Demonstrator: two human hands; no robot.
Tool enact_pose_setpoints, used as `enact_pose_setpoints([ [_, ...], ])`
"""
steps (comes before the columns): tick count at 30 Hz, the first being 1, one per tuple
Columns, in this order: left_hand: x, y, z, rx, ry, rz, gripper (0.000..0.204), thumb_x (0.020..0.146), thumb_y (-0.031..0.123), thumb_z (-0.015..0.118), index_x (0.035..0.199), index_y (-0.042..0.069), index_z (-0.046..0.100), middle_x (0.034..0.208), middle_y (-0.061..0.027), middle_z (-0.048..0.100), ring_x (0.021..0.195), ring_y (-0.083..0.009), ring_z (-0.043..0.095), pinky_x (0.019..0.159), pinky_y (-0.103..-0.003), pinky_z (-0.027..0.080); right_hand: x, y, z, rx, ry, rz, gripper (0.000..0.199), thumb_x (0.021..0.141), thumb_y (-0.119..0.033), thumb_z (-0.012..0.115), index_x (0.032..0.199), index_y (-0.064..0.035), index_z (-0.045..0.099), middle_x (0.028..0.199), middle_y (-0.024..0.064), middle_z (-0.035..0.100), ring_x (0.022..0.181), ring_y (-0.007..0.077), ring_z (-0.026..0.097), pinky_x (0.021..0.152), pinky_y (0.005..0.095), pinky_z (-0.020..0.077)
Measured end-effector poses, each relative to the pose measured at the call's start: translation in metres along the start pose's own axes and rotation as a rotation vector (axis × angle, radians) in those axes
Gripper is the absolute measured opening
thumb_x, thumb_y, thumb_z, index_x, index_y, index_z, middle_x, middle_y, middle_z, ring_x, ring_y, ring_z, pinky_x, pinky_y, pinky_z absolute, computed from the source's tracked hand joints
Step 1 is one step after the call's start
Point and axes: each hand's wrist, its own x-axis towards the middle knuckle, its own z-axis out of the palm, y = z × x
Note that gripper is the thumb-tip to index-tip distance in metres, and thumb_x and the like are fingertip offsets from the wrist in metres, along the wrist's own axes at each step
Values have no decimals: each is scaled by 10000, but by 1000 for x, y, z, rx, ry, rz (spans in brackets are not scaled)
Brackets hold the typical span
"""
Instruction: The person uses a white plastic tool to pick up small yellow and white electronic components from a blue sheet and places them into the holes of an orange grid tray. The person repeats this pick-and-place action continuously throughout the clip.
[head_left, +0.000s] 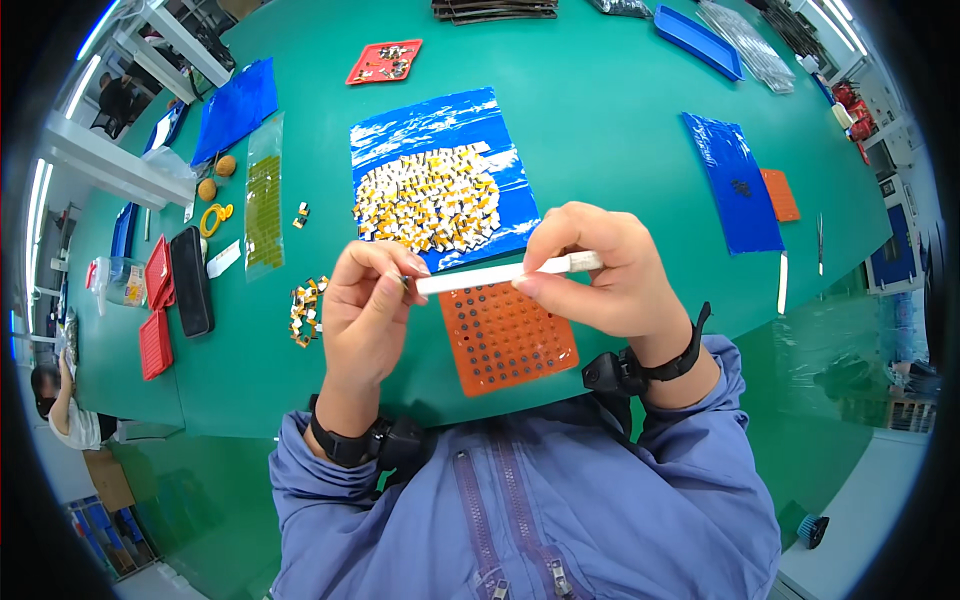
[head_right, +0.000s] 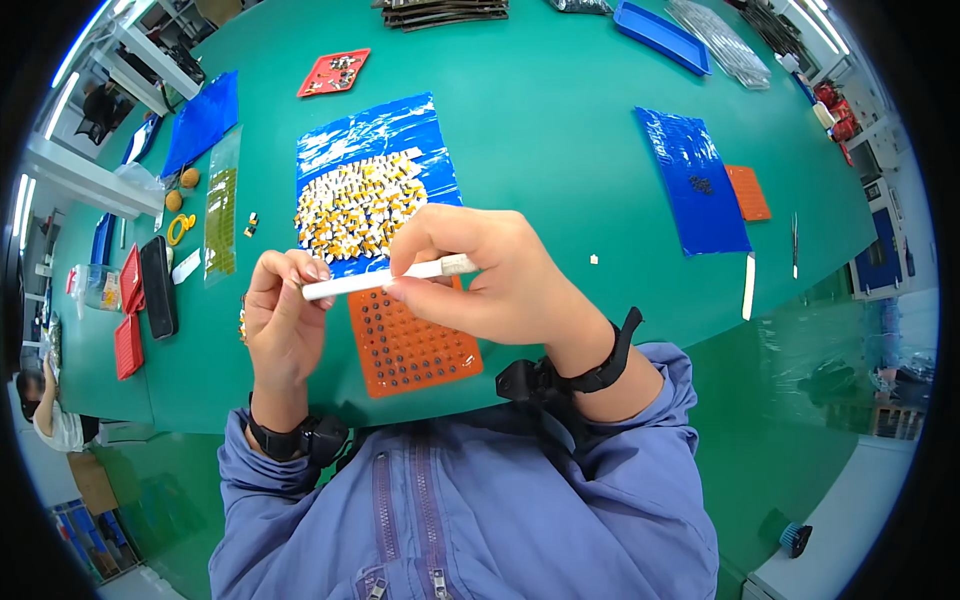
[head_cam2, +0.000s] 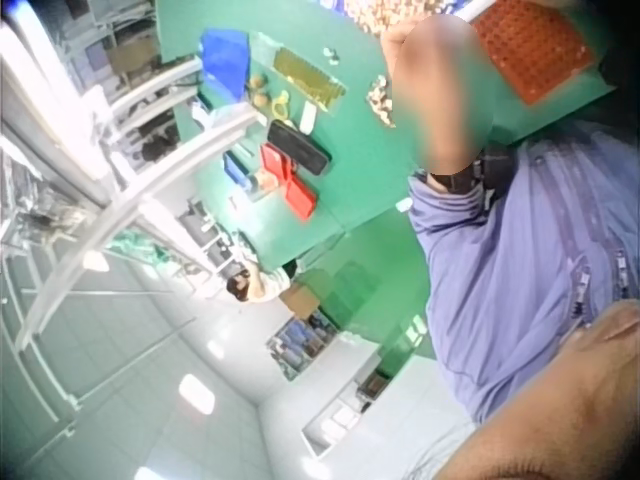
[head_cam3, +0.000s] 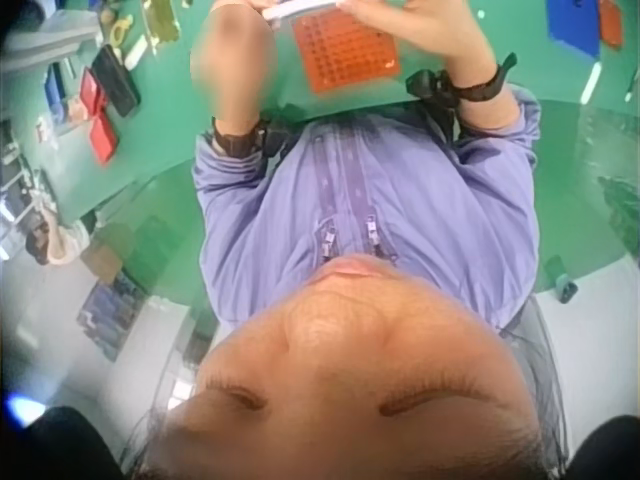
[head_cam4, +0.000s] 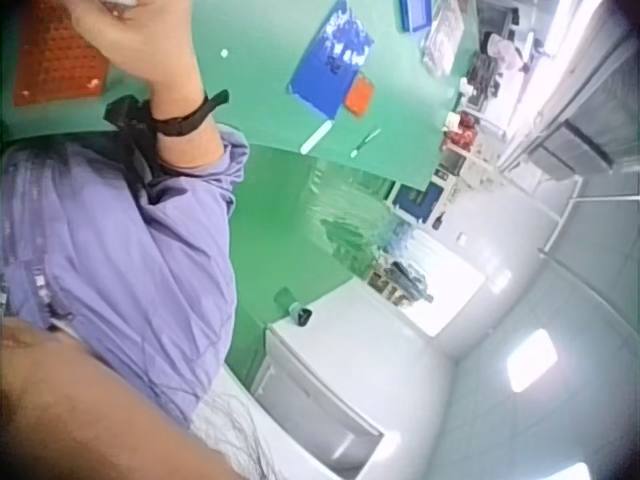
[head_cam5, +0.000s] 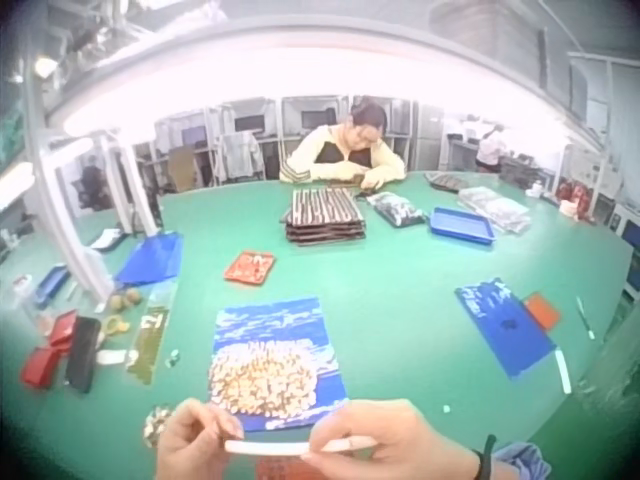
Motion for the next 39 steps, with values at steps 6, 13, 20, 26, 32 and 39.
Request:
enact_pose_setpoints([
  [6,2,15,-14,133,101,-9,42,865,38,486,898,45,460,823,-67,548,743,-131,520,660,-235,421,0,-4,-9,-18,32,-217,126,686,-49,683,676,-49,558,622,26,540,507,124,500,463,224,375],
  [13,-11,63,-44,1401,69,-11,53,786,13,584,822,-23,569,753,-73,584,707,-141,558,649,-235,427,-15,-6,0,-34,-45,-320,144,645,-29,710,649,-22,566,570,41,536,435,140,448,389,243,315],
  [20,-7,77,-68,1772,-132,-3,98,727,75,623,800,9,617,785,-99,609,761,-252,572,672,-333,439,-15,-8,6,-94,-91,-340,165,632,-53,732,634,-46,567,537,8,503,426,118,443,386,237,313],
  [26,21,45,-72,1685,-226,-20,159,720,108,648,846,27,596,841,-107,584,819,-263,549,722,-335,429,-13,-7,-1,-49,-116,-303,200,615,-89,767,645,-45,575,544,14,529,438,123,466,390,231,322],
  [32,31,23,-73,1728,-191,-124,191,705,168,677,771,45,547,824,-115,496,865,-282,479,763,-348,395,-9,1,-7,28,-9,-238,227,616,-99,773,658,-53,555,534,9,509,427,92,449,397,211,336],
  [39,31,26,-68,1649,-146,-207,182,704,124,677,732,25,527,754,-87,510,747,-228,524,673,-322,423,-7,0,-10,108,91,-167,143,663,-37,721,679,-36,579,633,16,582,479,62,457,430,201,343],
])
